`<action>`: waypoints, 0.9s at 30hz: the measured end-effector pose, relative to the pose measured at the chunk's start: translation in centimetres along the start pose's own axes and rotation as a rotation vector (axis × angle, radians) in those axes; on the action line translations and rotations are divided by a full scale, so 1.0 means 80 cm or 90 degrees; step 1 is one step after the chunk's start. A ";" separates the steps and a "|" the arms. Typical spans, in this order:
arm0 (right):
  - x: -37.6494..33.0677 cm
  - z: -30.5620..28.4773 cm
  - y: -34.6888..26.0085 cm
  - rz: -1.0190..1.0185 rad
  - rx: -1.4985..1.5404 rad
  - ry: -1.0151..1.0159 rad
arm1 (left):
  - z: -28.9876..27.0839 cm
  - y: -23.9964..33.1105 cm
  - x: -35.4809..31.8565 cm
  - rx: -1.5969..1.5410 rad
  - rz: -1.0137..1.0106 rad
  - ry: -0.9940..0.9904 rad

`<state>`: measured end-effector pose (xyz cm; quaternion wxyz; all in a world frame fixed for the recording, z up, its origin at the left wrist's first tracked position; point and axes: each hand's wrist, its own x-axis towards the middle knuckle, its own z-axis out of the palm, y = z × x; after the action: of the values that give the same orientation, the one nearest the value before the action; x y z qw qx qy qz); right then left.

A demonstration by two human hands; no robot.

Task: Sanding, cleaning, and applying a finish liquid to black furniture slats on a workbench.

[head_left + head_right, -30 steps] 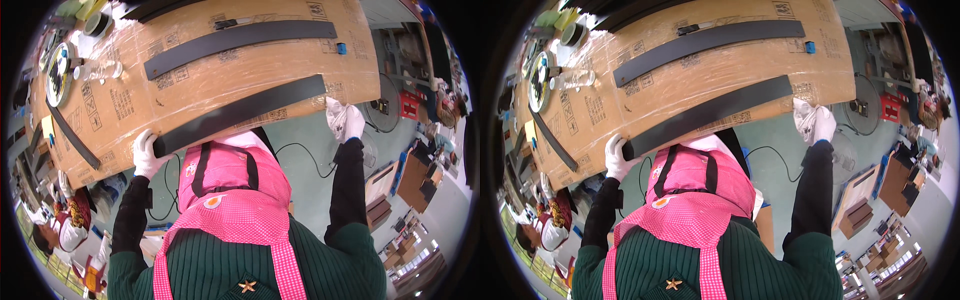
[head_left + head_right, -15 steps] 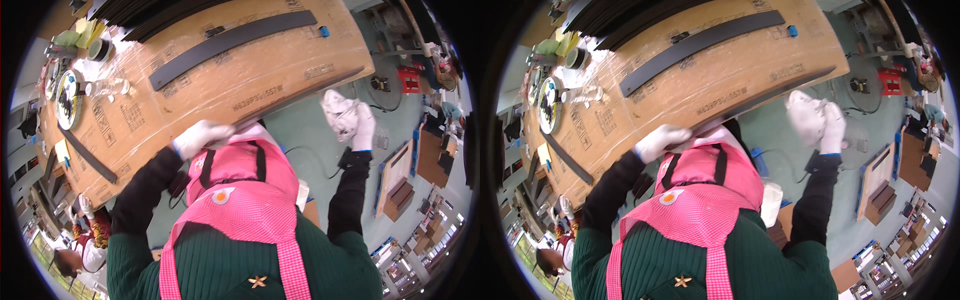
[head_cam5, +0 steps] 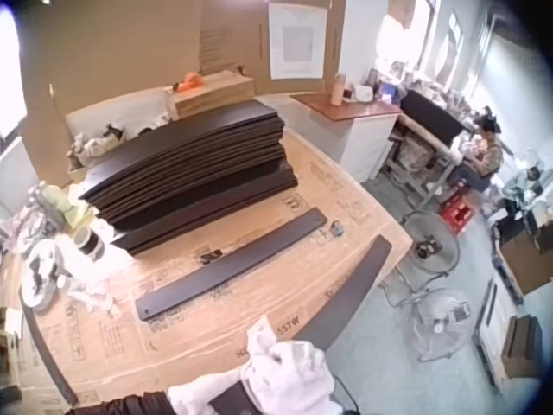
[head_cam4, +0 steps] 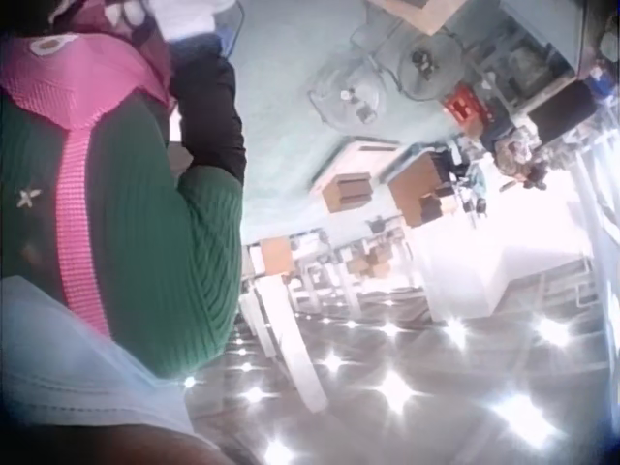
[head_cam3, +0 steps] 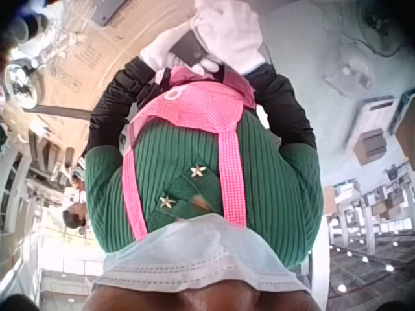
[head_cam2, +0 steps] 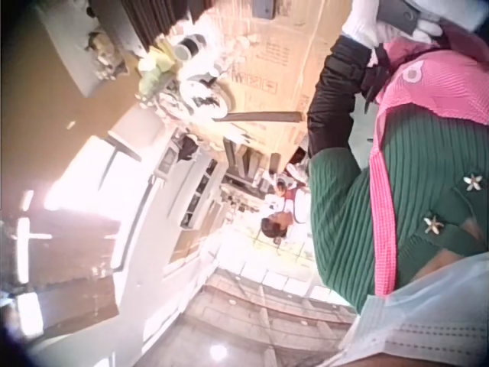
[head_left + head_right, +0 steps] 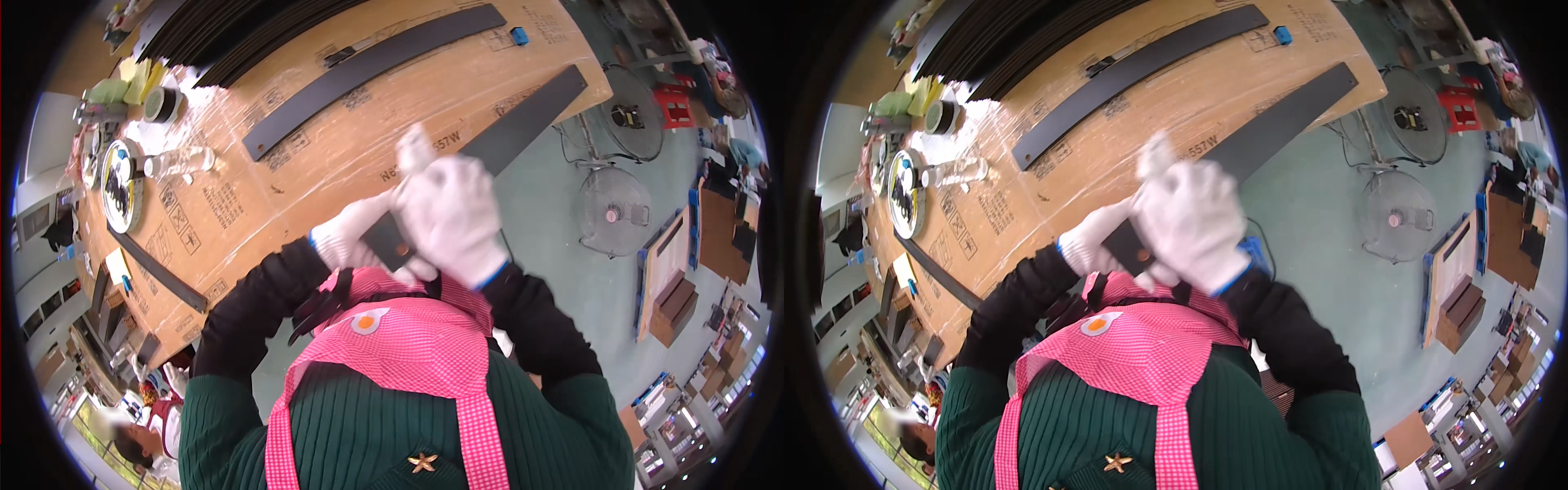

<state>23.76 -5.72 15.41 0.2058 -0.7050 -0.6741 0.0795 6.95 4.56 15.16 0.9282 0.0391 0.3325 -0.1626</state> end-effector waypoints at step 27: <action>0.163 -0.014 0.392 0.358 -0.247 -0.145 | -0.176 -0.027 -0.123 1.012 0.148 0.282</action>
<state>54.00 6.71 6.08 -0.0384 -0.8754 -0.4750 0.0819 -9.40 7.76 10.53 0.5483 0.7477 0.2873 -0.2404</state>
